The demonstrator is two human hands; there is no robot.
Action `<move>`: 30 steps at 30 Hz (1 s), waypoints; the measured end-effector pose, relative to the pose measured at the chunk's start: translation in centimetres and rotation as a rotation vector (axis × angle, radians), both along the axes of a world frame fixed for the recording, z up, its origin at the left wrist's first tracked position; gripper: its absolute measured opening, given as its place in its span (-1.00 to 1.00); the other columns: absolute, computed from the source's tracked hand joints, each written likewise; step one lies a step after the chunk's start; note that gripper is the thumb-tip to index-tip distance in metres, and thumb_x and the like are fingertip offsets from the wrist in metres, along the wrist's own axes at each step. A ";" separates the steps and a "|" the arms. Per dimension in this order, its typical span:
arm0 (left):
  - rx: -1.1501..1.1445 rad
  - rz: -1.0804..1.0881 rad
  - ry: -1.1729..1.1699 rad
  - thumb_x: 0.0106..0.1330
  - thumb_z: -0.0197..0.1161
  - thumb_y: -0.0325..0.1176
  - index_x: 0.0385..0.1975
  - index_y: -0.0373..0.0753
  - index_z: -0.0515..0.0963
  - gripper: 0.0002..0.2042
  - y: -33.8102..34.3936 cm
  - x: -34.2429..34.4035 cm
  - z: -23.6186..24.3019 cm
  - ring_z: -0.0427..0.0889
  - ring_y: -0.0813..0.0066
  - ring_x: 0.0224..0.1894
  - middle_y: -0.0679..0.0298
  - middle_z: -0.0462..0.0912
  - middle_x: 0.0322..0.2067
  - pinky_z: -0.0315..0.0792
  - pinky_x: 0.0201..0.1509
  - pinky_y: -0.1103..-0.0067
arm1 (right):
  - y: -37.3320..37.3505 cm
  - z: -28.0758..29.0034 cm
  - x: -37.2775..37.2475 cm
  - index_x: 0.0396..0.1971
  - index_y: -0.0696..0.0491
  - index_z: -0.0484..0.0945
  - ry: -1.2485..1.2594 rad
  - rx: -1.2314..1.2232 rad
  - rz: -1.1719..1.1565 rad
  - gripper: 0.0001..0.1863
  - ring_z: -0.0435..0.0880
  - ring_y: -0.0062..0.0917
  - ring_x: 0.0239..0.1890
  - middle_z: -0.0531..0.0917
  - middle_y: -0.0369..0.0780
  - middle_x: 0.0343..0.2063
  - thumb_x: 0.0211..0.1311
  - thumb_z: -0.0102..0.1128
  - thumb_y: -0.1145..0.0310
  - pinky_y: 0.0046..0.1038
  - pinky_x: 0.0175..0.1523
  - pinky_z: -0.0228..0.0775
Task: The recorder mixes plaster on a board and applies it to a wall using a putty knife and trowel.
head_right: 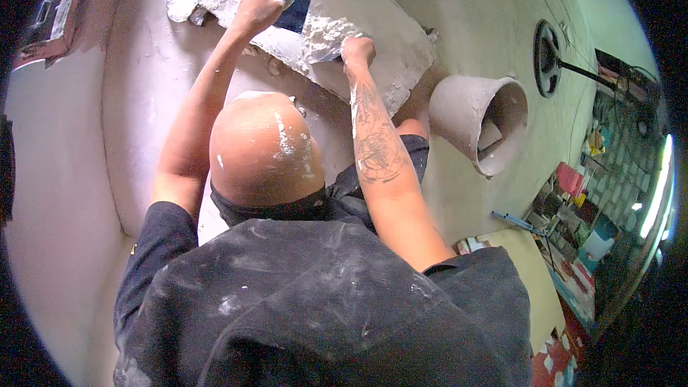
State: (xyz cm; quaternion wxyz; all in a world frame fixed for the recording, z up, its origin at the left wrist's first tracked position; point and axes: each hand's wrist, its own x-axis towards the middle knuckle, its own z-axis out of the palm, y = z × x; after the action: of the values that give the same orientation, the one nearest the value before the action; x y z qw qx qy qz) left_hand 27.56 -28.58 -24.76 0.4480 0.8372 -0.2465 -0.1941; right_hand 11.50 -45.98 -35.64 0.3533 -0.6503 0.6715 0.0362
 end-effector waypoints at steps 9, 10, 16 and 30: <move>0.047 0.058 0.044 0.03 0.24 -0.30 -0.20 -0.28 0.58 -0.68 3.1 0.5 -1.4 0.63 0.04 -0.25 -0.08 0.63 -0.36 0.45 -0.10 0.38 | -2.6 6.8 4.2 -0.16 0.15 0.49 0.153 -0.202 0.843 -0.63 0.52 -0.12 0.01 0.55 0.01 -0.09 -0.04 0.12 0.37 -0.24 0.06 0.36; 0.048 0.057 0.041 0.03 0.24 -0.30 -0.20 -0.28 0.58 -0.68 3.2 0.3 -1.6 0.63 0.04 -0.25 -0.08 0.63 -0.36 0.45 -0.10 0.38 | -2.6 7.1 4.2 -0.14 0.12 0.45 0.197 -0.253 0.967 -0.63 0.49 -0.13 0.03 0.53 -0.03 -0.06 -0.03 0.14 0.40 -0.24 0.09 0.35; 0.046 0.063 0.158 0.04 0.26 -0.29 -0.18 -0.30 0.57 -0.66 2.4 -0.7 -2.6 0.61 0.07 -0.15 -0.08 0.62 -0.27 0.43 -0.03 0.40 | -1.2 5.5 1.0 -0.24 0.02 0.42 0.024 -0.617 1.283 -0.62 0.47 -0.20 -0.08 0.50 -0.17 -0.22 -0.17 0.24 0.50 -0.16 -0.01 0.37; 0.046 0.048 0.225 0.05 0.27 -0.31 -0.20 -0.31 0.59 -0.68 1.4 -1.8 -1.4 0.64 0.15 -0.20 -0.01 0.65 -0.29 0.45 -0.06 0.44 | -4.2 5.5 0.7 -0.41 -0.03 0.59 -0.193 -0.565 1.344 -0.78 0.51 -0.33 -0.09 0.53 -0.26 -0.31 -0.08 0.06 0.56 -0.25 -0.02 0.36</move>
State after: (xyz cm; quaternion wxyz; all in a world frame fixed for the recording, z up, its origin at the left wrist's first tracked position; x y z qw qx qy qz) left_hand 25.78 -27.19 -26.14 0.4580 0.8258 -0.1701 -0.2816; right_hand 12.19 -50.15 -30.16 0.1314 -0.9882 0.0774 0.0130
